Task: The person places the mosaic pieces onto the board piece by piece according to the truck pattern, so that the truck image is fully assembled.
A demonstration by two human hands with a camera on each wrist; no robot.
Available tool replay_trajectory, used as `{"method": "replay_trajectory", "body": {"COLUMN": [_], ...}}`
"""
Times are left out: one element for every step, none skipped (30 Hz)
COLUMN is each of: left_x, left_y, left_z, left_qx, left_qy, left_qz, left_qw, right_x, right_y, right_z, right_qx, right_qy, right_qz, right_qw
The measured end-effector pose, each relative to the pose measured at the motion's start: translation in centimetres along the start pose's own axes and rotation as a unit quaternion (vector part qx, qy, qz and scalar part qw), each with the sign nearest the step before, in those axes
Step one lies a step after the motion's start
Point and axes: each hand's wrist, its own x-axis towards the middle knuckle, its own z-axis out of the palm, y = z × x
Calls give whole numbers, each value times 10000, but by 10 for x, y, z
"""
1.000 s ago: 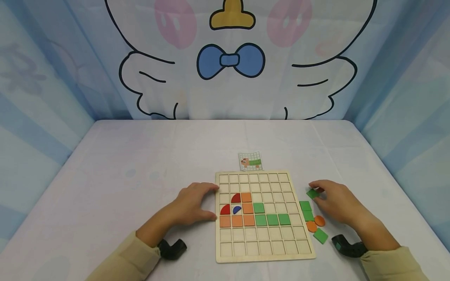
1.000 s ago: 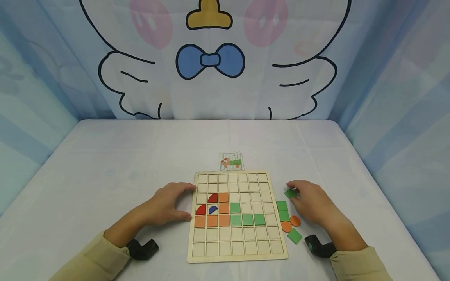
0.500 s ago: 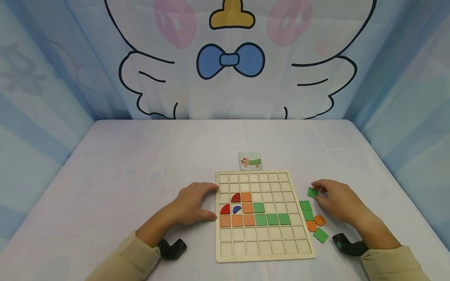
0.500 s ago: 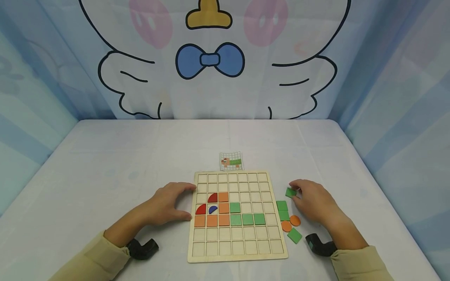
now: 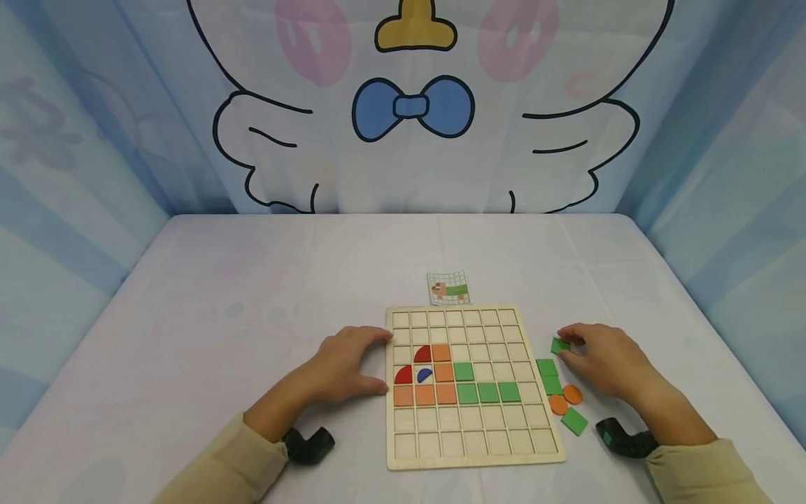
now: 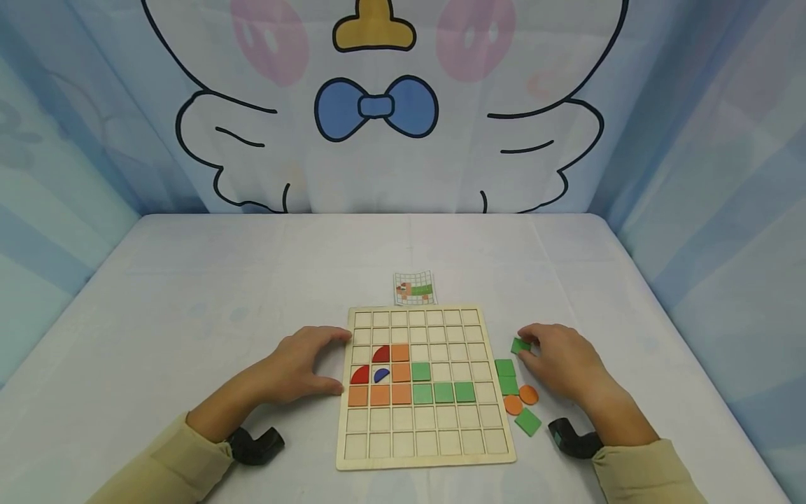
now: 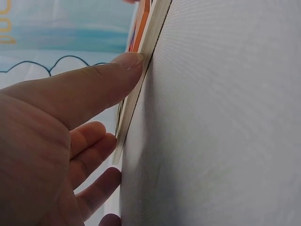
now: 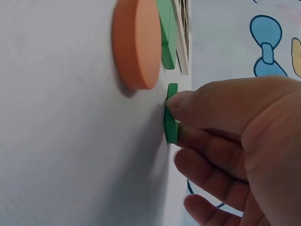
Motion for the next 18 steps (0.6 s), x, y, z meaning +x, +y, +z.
{"method": "replay_trajectory", "body": {"left_x": [0,0,0,0,0,0,0,0,1,1,1,1,1,1,1,1,1,1], "left_y": [0,0,0,0,0,0,-1,-1,-1,-1,-1,-1,-1,-1,-1,-1,-1,0], "left_z": [0,0,0,0,0,0,0,0,0,0,0,0,0,0,0,0,0,0], "left_qx": [-2,0,-2,1,11,17,23,31,36,43,47,46,47,46,44,41,40,41], "left_qy": [3,7,10,12,18,22,27,29,29,28,26,24,24,29,30,33,35,33], "left_qz": [3,7,10,18,22,26,32,34,36,39,38,38,39,40,41,38,37,33], "left_qw": [10000,10000,10000,10000,10000,10000,10000,10000,10000,10000,10000,10000,10000,10000,10000,10000,10000,10000], "right_x": [0,-1,-1,-2,-3,-4,-5,-6,-7,-8,-10,-11,-12,-14,-15,-16,-17,-18], "right_y": [0,-1,-2,-2,-3,-5,-6,-8,-10,-12,-14,-17,-19,-21,-23,-25,-27,-28], "right_z": [0,-1,-1,-2,-2,-2,-3,-3,-3,-3,-2,-2,-1,0,0,1,1,2], "right_qx": [-1,5,22,48,78,109,140,170,196,208,222,235,248,257,261,265,268,263], "right_qy": [3,1,-1,-10,-23,-35,-56,-86,-116,-133,-140,-144,-155,-151,-138,-126,-122,-118], "right_qz": [-19,-43,-75,-106,-136,-166,-184,-194,-200,-218,-235,-250,-271,-307,-351,-398,-435,-488], "right_qw": [10000,10000,10000,9999,9999,9998,9997,9996,9995,9995,9994,9993,9992,9991,9989,9988,9986,9984]}}
